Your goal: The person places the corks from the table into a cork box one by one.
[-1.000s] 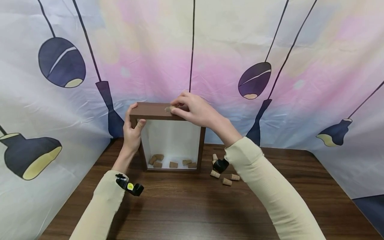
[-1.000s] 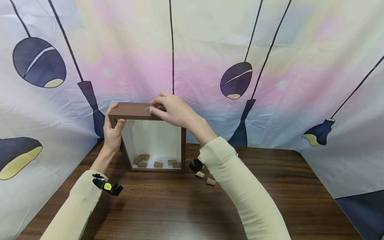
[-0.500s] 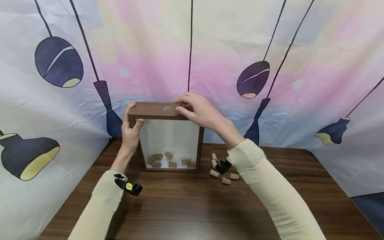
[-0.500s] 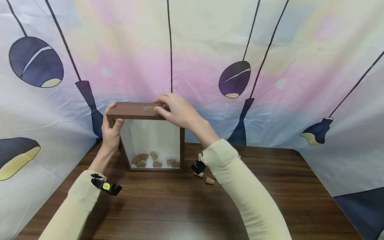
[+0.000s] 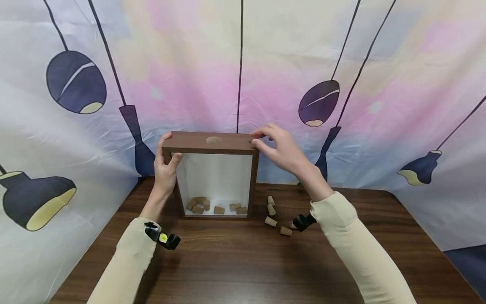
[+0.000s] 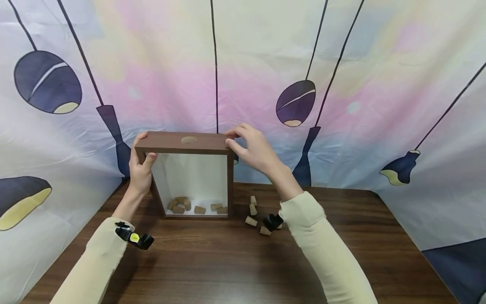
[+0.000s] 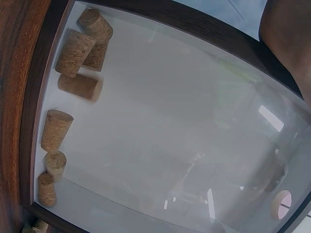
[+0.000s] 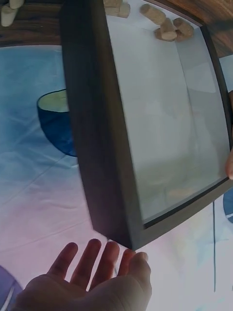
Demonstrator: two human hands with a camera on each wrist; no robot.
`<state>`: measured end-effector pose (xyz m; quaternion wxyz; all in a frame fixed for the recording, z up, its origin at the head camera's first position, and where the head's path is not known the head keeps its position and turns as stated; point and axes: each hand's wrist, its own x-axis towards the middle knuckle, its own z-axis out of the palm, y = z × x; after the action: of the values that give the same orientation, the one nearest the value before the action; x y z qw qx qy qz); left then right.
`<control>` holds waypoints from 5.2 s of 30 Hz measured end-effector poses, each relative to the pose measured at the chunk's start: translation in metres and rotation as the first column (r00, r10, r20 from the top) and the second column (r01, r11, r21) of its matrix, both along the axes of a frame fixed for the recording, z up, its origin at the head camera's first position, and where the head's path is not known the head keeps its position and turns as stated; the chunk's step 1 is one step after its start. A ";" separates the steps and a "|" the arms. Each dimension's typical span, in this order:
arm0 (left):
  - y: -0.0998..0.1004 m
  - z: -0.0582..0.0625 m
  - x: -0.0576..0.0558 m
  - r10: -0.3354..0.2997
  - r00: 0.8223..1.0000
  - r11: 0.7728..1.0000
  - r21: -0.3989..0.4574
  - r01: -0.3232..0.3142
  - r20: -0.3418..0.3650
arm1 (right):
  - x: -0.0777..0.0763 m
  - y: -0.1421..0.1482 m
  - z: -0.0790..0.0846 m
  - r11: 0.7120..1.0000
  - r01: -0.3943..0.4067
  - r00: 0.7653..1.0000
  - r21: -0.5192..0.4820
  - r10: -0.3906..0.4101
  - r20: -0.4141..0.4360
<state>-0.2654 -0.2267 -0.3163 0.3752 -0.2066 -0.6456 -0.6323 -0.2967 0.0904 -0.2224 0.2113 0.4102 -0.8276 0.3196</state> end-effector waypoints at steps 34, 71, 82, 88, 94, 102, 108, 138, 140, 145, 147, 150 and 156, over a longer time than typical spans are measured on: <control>-0.006 -0.008 -0.009 0.000 1.000 1.000 0.000 0.000 0.020 | 0.015 0.070 -0.074 0.993 0.065 0.997 0.096 -0.069 0.042; -0.013 -0.018 -0.024 -0.006 1.000 1.000 0.007 0.006 -0.006 | 0.011 0.123 -0.177 0.907 -0.159 0.924 0.390 -0.003 0.382; -0.011 -0.019 -0.027 -0.024 0.999 0.999 0.023 0.025 -0.040 | 0.006 0.133 -0.187 0.897 -0.161 0.909 0.411 -0.027 0.416; -0.011 -0.018 -0.025 -0.025 0.998 0.999 0.025 0.027 -0.052 | 0.005 0.133 -0.192 0.899 -0.153 0.910 0.409 -0.033 0.413; -0.011 -0.017 -0.024 -0.022 0.999 0.999 0.022 0.023 -0.039 | 0.006 0.132 -0.187 0.913 -0.134 0.931 0.385 -0.017 0.364; -0.011 -0.018 -0.025 -0.036 0.999 0.999 0.032 0.037 -0.029 | 0.008 0.127 -0.176 0.927 -0.111 0.965 0.359 0.014 0.262; -0.012 -0.019 -0.024 -0.013 1.000 0.999 0.030 0.013 -0.003 | 0.010 0.121 -0.163 0.930 -0.091 0.966 0.356 -0.005 0.260; -0.013 -0.020 -0.027 -0.028 0.999 0.999 0.026 0.029 -0.043 | 0.011 0.097 -0.085 0.973 -0.084 0.995 0.214 0.092 -0.025; -0.014 -0.020 -0.027 -0.024 0.999 0.999 0.025 0.025 -0.039 | 0.011 0.097 -0.078 0.976 -0.075 0.996 0.206 0.084 -0.036; -0.014 -0.022 -0.028 -0.006 1.000 1.000 0.010 0.007 -0.018 | 0.011 0.093 -0.066 0.979 -0.069 0.994 0.193 0.085 -0.072; -0.013 -0.021 -0.027 -0.008 1.000 1.000 0.009 0.008 -0.016 | 0.011 0.090 -0.060 0.979 -0.069 0.992 0.190 0.088 -0.094; -0.011 -0.018 -0.023 -0.018 1.000 1.000 0.011 0.018 -0.012 | 0.011 0.085 -0.051 0.981 -0.070 0.987 0.180 0.095 -0.133; -0.003 -0.005 -0.006 0.011 1.000 1.000 0.001 -0.011 0.002 | 0.013 0.073 -0.035 0.979 -0.100 0.975 0.179 0.132 -0.179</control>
<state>-0.2715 -0.2293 -0.3214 0.3781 -0.2025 -0.6467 -0.6307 -0.2840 0.1629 -0.2570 0.2348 0.5029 -0.8023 0.2197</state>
